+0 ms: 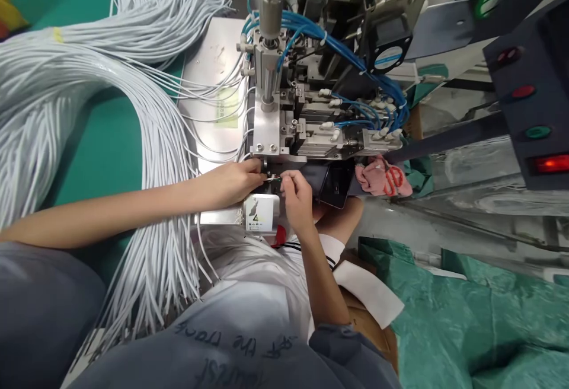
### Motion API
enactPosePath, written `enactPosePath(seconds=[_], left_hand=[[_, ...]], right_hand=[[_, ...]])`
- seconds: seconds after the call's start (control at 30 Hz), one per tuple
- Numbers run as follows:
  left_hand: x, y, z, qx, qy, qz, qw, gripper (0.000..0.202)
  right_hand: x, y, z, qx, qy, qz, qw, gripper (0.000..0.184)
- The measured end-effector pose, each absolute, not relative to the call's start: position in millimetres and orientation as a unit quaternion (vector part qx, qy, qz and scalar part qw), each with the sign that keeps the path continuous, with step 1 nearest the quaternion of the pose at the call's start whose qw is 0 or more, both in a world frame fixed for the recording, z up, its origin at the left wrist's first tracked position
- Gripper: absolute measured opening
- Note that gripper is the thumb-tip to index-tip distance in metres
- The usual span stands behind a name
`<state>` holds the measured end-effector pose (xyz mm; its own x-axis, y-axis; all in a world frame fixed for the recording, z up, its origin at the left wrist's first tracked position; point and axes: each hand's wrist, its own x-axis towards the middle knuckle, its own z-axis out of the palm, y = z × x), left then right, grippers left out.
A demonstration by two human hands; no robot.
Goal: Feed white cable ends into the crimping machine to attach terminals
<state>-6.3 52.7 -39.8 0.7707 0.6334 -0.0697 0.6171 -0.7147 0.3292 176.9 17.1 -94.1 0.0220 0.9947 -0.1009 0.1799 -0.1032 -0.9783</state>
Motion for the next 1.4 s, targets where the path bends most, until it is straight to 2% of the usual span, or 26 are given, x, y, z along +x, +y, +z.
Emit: enactPosePath(seconds=[0.17, 0.33, 0.5, 0.8, 1.17, 1.4], left_hand=[[-5.1, 51.2, -39.7, 0.927, 0.341, 0.003, 0.155, 0.026], [-5.4, 51.3, -37.0, 0.943, 0.315, -0.042, 0.096, 0.041], [-4.5, 51.5, -36.7, 0.948, 0.306, -0.062, 0.06, 0.038], [-5.3, 52.5, -37.2, 0.952, 0.295, -0.052, 0.057, 0.035], [-5.6, 52.7, -36.8, 0.952, 0.296, -0.053, 0.059, 0.035], [-6.1, 52.6, -37.5, 0.952, 0.297, -0.053, 0.059, 0.034]], right_hand=[[170.0, 21.8, -98.6, -0.536, -0.496, 0.522, 0.44, 0.024], [170.5, 25.3, -101.7, -0.529, -0.499, 0.536, 0.429, 0.027], [171.9, 28.4, -100.7, -0.528, -0.532, 0.52, 0.41, 0.027], [174.6, 29.0, -103.3, -0.537, -0.568, 0.465, 0.415, 0.029], [174.3, 26.7, -100.6, -0.559, -0.583, 0.411, 0.422, 0.02], [174.5, 27.9, -104.4, -0.562, -0.553, 0.455, 0.414, 0.022]])
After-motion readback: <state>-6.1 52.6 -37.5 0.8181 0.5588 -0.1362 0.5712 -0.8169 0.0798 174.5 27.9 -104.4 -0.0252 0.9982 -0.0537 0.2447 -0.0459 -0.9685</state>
